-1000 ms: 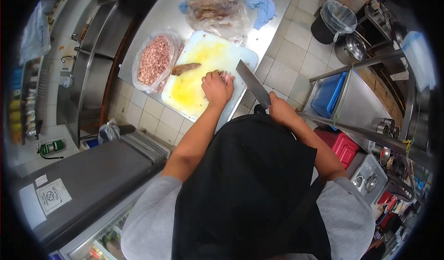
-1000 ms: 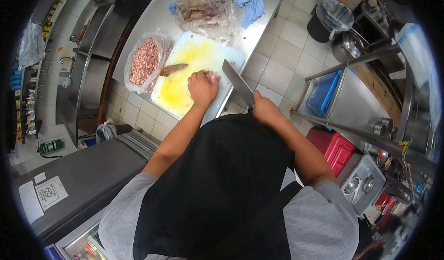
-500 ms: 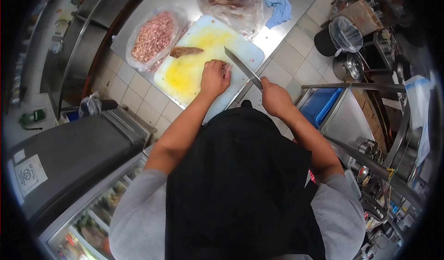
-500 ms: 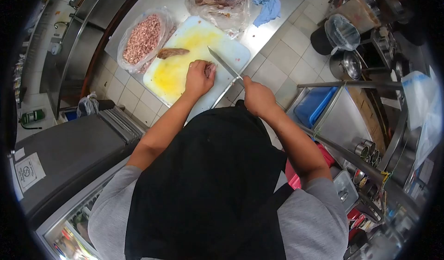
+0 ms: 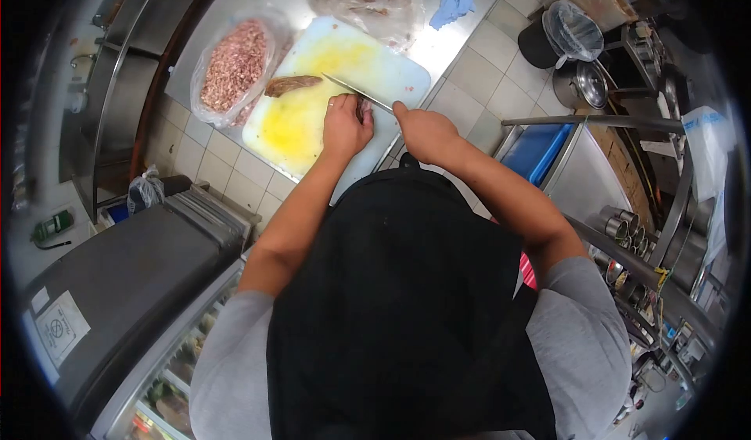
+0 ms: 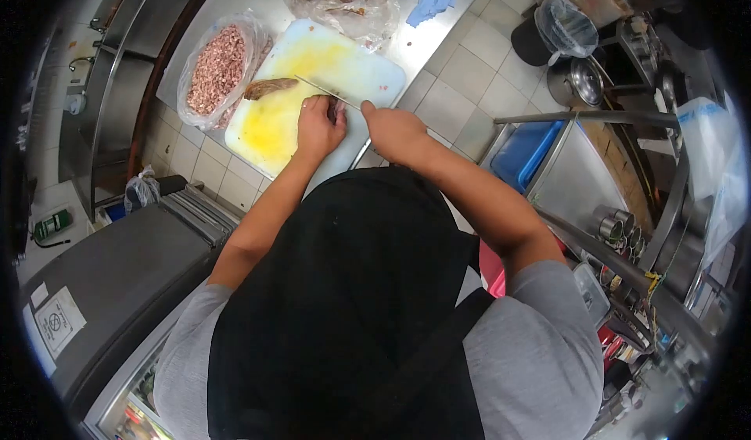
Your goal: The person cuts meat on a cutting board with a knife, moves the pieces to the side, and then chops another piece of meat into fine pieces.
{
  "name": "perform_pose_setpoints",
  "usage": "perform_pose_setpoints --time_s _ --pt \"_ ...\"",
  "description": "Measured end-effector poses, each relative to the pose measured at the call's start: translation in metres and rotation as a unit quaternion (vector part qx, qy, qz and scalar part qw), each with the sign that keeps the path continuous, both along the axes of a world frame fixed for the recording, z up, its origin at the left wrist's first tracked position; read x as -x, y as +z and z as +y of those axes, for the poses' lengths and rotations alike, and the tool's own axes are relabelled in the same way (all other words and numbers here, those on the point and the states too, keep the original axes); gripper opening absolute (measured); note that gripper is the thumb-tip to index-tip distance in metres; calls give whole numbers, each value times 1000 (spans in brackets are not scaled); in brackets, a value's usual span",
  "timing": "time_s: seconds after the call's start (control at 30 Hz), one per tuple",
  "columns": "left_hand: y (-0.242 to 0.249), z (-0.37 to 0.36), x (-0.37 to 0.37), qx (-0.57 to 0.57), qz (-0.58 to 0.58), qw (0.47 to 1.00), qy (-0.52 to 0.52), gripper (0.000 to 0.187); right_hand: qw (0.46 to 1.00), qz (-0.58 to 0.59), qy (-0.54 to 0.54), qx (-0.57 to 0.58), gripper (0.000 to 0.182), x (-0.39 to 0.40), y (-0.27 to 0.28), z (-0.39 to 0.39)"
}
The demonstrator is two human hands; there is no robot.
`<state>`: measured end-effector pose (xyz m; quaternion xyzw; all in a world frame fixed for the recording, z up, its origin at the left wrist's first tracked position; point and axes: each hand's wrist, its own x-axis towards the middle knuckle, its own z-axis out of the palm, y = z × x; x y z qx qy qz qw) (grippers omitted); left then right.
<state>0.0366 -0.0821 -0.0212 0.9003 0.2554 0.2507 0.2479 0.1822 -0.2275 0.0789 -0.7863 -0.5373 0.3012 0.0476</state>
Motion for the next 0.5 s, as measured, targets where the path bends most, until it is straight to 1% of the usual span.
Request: perform_pose_setpoints --time_s 0.03,0.1,0.13,0.23,0.27,0.33,0.4,0.47,0.5 --pt "3 0 1 -3 3 1000 -2 20 1000 2 9 12 34 0 5 6" --pt "9 -2 2 -31 -50 998 25 18 1000 -6 18 5 31 1 18 -2" --pt "9 1 -1 -31 -50 998 22 18 999 -22 35 -1 28 -2 25 -7" --pt "1 -1 7 -12 -14 1000 22 18 999 -18 38 -3 28 -1 41 -38" --pt "-1 1 6 -16 -17 1000 12 17 999 -17 42 0 28 -1 34 -37" --pt "-4 3 7 -17 -20 1000 1 17 1000 5 12 10 37 -1 13 -33" --pt "-4 3 7 -17 -7 1000 -5 16 1000 10 10 18 39 3 -1 -11" --pt "0 3 11 -6 -2 1000 -8 16 1000 15 12 15 41 1 -1 4" --pt "3 -1 14 -9 -20 1000 -1 15 999 4 26 29 37 1 8 6"
